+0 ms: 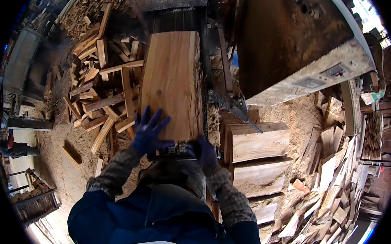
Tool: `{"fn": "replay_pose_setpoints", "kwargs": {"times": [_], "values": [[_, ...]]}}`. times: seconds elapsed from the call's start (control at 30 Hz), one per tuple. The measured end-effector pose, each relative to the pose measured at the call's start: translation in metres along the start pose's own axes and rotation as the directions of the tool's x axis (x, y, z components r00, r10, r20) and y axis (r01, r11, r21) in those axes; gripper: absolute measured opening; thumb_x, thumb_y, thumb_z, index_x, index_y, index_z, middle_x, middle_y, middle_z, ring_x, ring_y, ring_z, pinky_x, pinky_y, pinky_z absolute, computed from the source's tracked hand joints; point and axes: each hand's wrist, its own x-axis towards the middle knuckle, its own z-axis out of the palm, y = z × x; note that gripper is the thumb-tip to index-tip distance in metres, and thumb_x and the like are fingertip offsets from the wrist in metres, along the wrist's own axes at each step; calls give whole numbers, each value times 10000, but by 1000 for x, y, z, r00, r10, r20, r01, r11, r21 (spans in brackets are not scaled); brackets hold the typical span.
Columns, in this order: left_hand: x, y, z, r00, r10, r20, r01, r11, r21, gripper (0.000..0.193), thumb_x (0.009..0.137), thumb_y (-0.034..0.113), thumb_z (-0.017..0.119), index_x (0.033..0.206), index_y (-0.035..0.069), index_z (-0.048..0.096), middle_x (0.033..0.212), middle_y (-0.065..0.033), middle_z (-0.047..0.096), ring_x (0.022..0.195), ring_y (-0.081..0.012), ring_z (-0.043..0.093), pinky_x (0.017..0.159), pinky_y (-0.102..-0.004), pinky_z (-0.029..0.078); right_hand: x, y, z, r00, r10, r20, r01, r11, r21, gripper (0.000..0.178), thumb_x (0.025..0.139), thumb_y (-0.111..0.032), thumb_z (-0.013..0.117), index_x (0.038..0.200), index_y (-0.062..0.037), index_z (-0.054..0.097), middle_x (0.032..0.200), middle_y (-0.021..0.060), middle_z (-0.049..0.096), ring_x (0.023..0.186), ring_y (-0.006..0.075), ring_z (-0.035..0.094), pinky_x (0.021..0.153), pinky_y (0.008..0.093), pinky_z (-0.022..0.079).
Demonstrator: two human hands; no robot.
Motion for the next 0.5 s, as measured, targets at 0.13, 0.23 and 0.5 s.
{"fn": "replay_pose_setpoints", "kwargs": {"times": [0.13, 0.23, 0.5], "values": [[105, -54, 18, 999, 14, -53, -12, 999, 36, 923, 675, 809, 632, 1430, 309, 457, 1527, -93, 386, 1380, -519, 298, 1051, -753, 228, 29, -30, 52, 963, -187, 194, 222, 958, -179, 392, 1027, -299, 462, 1239, 15, 560, 1137, 129, 659, 988, 259, 669, 915, 416, 540], [175, -94, 28, 996, -47, -79, 50, 998, 40, 937, 672, 813, 632, 1440, 313, 437, 1534, -85, 375, 1384, -529, 281, 1069, -758, 203, 14, -20, 58, 979, -23, 204, 66, 977, -205, 393, 1033, -295, 453, 1261, 6, 561, 1167, 134, 650, 1012, 252, 661, 931, 405, 530], [287, -182, 56, 995, -74, -63, 84, 982, 168, 928, 677, 813, 627, 1446, 332, 430, 1541, -87, 373, 1392, -499, 301, 1043, -746, 250, -58, 33, -6, 904, -421, 68, 363, 674, -644, 305, 1011, -202, 490, 1188, 14, 615, 1080, 99, 660, 968, 182, 655, 865, 329, 542]]}}
